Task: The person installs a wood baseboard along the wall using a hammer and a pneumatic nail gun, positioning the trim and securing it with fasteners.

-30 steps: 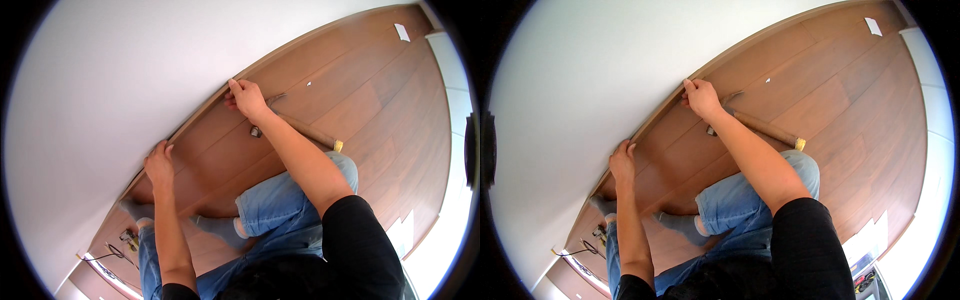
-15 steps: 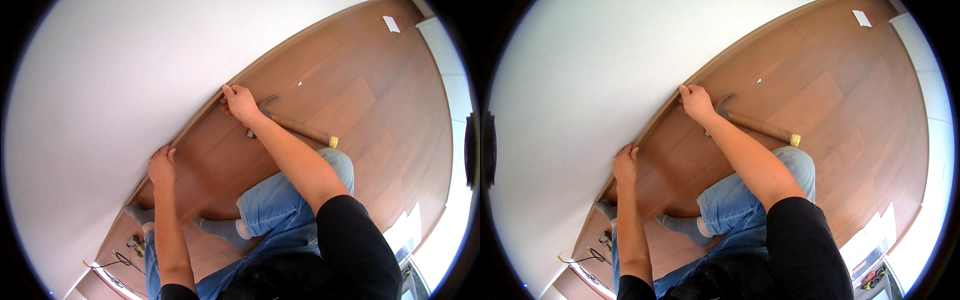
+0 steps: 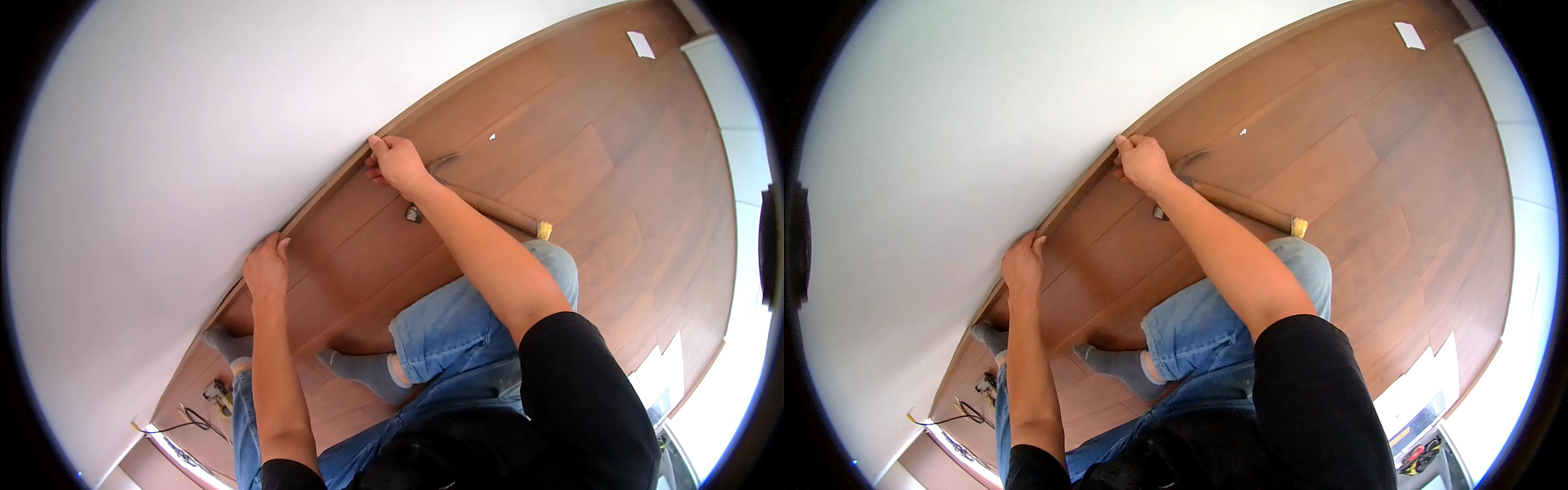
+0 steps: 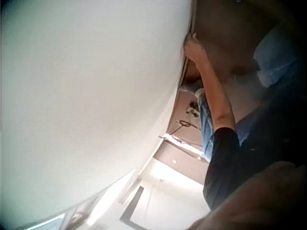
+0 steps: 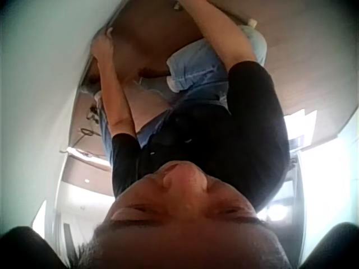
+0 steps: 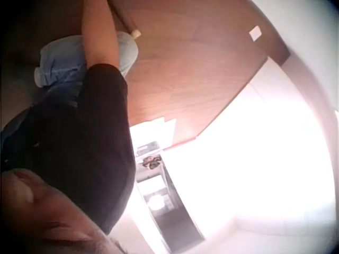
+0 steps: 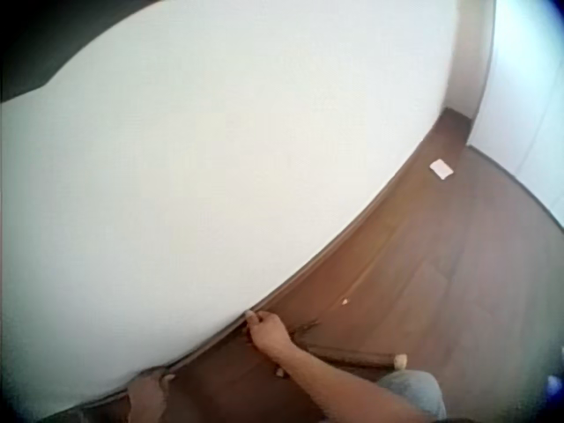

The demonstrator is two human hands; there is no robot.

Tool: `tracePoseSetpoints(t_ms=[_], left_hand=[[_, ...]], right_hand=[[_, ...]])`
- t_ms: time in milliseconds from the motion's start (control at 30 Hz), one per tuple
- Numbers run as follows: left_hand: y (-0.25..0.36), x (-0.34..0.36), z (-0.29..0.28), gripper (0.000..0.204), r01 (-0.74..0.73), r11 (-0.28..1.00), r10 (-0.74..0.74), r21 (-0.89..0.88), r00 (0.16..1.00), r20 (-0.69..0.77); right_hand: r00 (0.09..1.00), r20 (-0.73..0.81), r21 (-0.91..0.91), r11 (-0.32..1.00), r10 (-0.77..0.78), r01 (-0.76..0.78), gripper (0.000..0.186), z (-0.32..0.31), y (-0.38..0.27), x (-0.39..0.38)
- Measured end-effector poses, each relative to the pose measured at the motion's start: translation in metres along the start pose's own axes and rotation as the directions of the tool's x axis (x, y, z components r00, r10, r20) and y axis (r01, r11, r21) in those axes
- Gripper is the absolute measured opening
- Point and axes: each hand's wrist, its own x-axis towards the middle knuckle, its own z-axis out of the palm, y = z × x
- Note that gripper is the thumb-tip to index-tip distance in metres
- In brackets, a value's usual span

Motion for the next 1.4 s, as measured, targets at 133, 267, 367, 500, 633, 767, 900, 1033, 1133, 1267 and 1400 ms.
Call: tracePoseSetpoints(t_ms=[133, 267, 367, 500, 633, 767, 900, 1033, 1133, 1267, 1400], left_hand=[[0.005, 0.006, 0.000, 0.034, 0.039, 0.999, -0.041, 0.032, 0.997, 0.065], [-0.003, 0.004, 0.005, 0.034, 0.016, 1.000, -0.016, 0.009, 1.000, -0.002], [-0.004, 0.000, 0.007, 0.034, 0.039, 0.999, -0.040, 0.026, 0.999, 0.016], [0.000, -0.004, 0.002, 0.034, 0.034, 0.999, -0.035, 0.026, 0.999, 0.016], [0.000, -0.003, 0.004, 0.027, 0.003, 1.000, -0.003, 0.007, 1.000, 0.005], [-0.008, -0.003, 0.000, 0.028, 0.006, 1.000, -0.008, 0.026, 0.997, 0.077], [-0.005, -0.002, 0.001, 0.029, 0.015, 0.999, -0.018, 0.039, 0.997, 0.074], [-0.004, -0.001, 0.006, 0.029, 0.015, 1.000, -0.016, 0.019, 1.000, 0.027], [-0.006, -0.002, 0.007, 0.029, 0.020, 1.000, -0.020, 0.011, 1.000, 0.007], [-0.005, -0.004, 0.008, 0.029, 0.028, 1.000, -0.028, 0.002, 1.000, -0.011], [-0.001, -0.006, 0.010, 0.029, 0.041, 0.999, -0.041, 0.023, 0.999, -0.004]], right_hand=[[1.000, -0.010, 0.020, 1.000, -0.014, 0.015, 0.041, 0.000, 0.002, 0.002], [1.000, -0.010, 0.001, 1.000, -0.029, 0.029, 0.046, 0.008, -0.001, -0.003], [0.996, -0.048, -0.091, 0.994, -0.069, 0.065, 0.049, 0.009, -0.002, -0.005], [0.996, -0.019, -0.202, 0.976, -0.087, 0.081, 0.052, 0.009, 0.001, -0.003], [0.996, 0.042, -0.225, 0.970, -0.082, 0.090, 0.053, 0.000, 0.005, -0.001], [0.996, 0.042, -0.189, 0.978, -0.076, 0.083, 0.056, 0.004, -0.002, -0.006], [0.998, 0.043, -0.177, 0.983, -0.039, 0.046, 0.056, 0.001, -0.002, -0.005], [0.997, 0.052, -0.183, 0.981, -0.061, 0.070, 0.056, 0.000, -0.003, -0.004], [0.997, 0.052, -0.200, 0.978, -0.059, 0.068, 0.056, 0.002, -0.003, -0.004], [0.995, 0.048, -0.182, 0.979, -0.082, 0.090, 0.056, -0.001, -0.003, -0.008], [0.993, 0.075, -0.162, 0.982, -0.090, 0.101, 0.056, -0.004, 0.001, -0.005]])
